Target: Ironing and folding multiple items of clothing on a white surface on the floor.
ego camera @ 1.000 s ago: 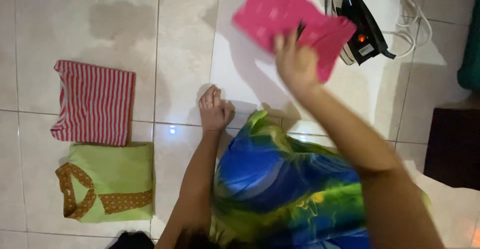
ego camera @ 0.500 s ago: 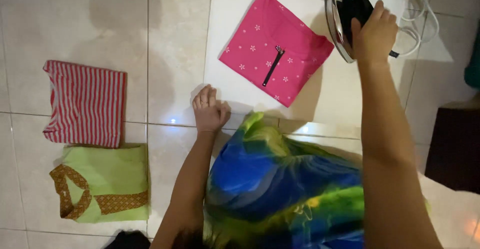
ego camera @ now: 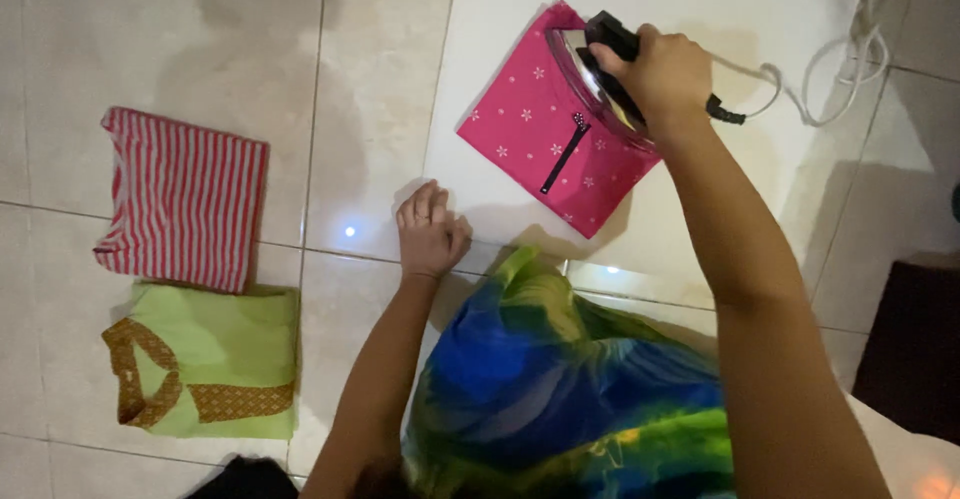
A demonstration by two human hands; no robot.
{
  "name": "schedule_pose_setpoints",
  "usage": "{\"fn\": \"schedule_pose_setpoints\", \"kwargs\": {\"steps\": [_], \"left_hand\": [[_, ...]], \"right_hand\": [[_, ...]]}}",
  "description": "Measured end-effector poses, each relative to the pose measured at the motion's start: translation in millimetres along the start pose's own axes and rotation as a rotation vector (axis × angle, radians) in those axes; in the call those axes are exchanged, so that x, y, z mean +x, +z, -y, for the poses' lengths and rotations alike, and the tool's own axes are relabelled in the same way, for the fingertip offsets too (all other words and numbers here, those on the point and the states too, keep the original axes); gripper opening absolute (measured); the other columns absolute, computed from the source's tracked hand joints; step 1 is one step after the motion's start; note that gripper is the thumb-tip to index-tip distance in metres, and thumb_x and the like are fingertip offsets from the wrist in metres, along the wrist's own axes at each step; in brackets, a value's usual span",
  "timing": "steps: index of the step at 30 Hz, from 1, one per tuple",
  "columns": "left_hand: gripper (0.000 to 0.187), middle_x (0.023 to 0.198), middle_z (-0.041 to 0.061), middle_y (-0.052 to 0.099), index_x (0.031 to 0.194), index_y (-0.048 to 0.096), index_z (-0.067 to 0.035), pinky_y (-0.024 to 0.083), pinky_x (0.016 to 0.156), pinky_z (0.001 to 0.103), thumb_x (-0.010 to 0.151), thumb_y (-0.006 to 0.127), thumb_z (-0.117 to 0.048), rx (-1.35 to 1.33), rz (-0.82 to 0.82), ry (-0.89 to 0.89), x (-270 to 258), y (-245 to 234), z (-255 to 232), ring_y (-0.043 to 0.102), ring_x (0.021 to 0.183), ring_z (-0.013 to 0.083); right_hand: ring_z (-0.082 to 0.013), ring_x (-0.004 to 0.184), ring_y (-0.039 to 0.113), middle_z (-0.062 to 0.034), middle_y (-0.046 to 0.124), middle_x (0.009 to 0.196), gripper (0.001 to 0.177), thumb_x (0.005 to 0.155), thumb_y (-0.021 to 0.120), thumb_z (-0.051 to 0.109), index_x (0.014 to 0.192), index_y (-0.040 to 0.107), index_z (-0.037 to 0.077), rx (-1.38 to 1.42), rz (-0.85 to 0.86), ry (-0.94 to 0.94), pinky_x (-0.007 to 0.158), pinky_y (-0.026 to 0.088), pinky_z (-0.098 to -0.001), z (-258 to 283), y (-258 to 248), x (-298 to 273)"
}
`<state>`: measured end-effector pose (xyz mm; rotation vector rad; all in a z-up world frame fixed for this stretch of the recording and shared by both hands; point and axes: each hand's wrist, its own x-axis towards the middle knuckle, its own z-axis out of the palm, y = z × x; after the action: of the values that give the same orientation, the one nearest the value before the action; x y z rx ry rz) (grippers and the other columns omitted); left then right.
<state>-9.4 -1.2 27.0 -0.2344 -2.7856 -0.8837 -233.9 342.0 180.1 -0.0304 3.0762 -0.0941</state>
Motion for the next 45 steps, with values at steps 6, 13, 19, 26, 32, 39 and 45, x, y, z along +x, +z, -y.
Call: {"fn": "schedule_pose_setpoints", "kwargs": {"steps": [6,13,19,26,32,39,45], "left_hand": [[0.053,0.148,0.020,0.051,0.135,0.055,0.000,0.036,0.112,0.056,0.089,0.064,-0.026,-0.016,-0.006,0.038,-2,2,3,0.048,0.133,0.0406],[0.052,0.143,0.023,0.051,0.130,0.057,0.001,0.036,0.110,0.056,0.085,0.063,-0.026,-0.036,-0.022,0.046,5,-4,-2,0.048,0.131,0.0415],[0.044,0.132,0.021,0.053,0.124,0.057,0.000,0.034,0.111,0.058,0.087,0.064,-0.025,0.029,-0.071,0.005,-8,8,3,0.048,0.123,0.0406],[0.037,0.122,0.017,0.053,0.117,0.058,-0.008,0.031,0.105,0.057,0.086,0.064,-0.027,0.138,-0.184,0.026,-9,8,3,0.047,0.114,0.0387],[0.036,0.125,0.016,0.053,0.118,0.059,-0.007,0.032,0.105,0.057,0.089,0.062,-0.027,0.101,-0.120,-0.012,-15,14,6,0.047,0.116,0.0390],[0.037,0.129,0.018,0.051,0.120,0.056,-0.003,0.031,0.106,0.059,0.091,0.062,-0.025,0.106,-0.136,0.042,-15,12,7,0.046,0.117,0.0399],[0.037,0.126,0.019,0.052,0.119,0.057,-0.003,0.031,0.105,0.058,0.089,0.065,-0.024,0.099,-0.063,0.011,-12,12,5,0.047,0.115,0.0387]], "right_hand": [[-0.0355,0.066,0.071,-0.0160,0.069,0.071,0.076,0.101,0.057,0.082,0.094,0.070,0.007,-0.158,0.080,-0.146,0.061,0.055,-0.0471,-20,21,-1],[-0.0290,0.060,0.071,-0.0105,0.070,0.068,0.074,0.097,0.057,0.084,0.091,0.074,0.013,-0.351,-0.113,-0.192,0.052,0.054,-0.0418,-64,13,19],[-0.0247,0.058,0.067,-0.0048,0.066,0.064,0.072,0.085,0.057,0.089,0.087,0.074,0.019,-0.359,-0.188,-0.508,0.057,0.053,-0.0381,-18,-14,52],[-0.0228,0.054,0.065,-0.0048,0.061,0.059,0.081,0.077,0.051,0.093,0.076,0.072,0.014,-0.365,0.044,-1.085,0.052,0.052,-0.0364,79,30,63],[-0.0256,0.059,0.067,-0.0052,0.066,0.068,0.076,0.085,0.063,0.093,0.087,0.075,0.017,-0.244,-0.119,-0.827,0.055,0.053,-0.0378,55,32,83],[-0.0187,0.065,0.066,-0.0002,0.068,0.078,0.054,0.090,0.066,0.072,0.100,0.075,0.020,-0.236,-0.447,-0.631,0.068,0.053,-0.0300,-80,3,37],[-0.0321,0.051,0.055,-0.0102,0.053,0.057,0.074,0.057,0.066,0.086,0.063,0.061,0.012,-0.194,0.019,-0.793,0.050,0.042,-0.0467,-75,-4,-82]]}}
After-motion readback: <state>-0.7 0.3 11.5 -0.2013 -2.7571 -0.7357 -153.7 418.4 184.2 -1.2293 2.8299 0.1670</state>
